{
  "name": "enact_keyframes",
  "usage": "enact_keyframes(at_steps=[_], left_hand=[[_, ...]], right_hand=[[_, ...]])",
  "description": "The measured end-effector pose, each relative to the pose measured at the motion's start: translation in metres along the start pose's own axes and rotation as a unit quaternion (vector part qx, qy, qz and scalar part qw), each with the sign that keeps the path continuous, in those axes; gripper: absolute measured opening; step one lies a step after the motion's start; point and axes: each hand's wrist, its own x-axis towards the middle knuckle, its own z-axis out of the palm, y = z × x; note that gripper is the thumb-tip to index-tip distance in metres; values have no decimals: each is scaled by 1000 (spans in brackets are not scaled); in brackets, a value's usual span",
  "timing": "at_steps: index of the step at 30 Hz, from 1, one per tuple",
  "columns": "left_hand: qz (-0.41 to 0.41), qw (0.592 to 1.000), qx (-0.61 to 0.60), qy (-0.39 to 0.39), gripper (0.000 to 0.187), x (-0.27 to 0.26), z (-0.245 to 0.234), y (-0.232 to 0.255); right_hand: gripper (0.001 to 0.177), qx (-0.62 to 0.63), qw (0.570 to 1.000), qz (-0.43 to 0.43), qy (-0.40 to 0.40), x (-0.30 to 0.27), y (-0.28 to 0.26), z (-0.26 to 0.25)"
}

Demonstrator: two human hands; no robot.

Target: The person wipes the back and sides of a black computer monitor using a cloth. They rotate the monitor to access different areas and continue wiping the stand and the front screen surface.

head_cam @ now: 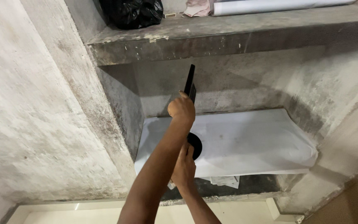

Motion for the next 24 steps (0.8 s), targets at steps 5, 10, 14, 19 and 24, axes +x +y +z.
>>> enact_keyframes(at_steps=[5, 10, 14, 19, 24], left_hand=[[33, 999, -9, -11, 80, -4, -2, -7], [75, 990, -80, 87, 65, 2, 14, -25], [106, 989, -69, 74, 63, -1, 4, -46], [144, 983, -93, 58, 58, -14, -15, -79], [195, 978, -48, 53, 62, -17, -18, -95]], right_hand=[[116, 21, 1000, -20, -9, 4, 4, 8], [88, 71, 986, -136, 66, -5, 34, 23], [71, 350, 897, 260, -73, -12, 71, 31], [50, 517, 776, 360, 23, 3, 175, 59], [51, 308, 922, 216, 94, 46, 225, 96]])
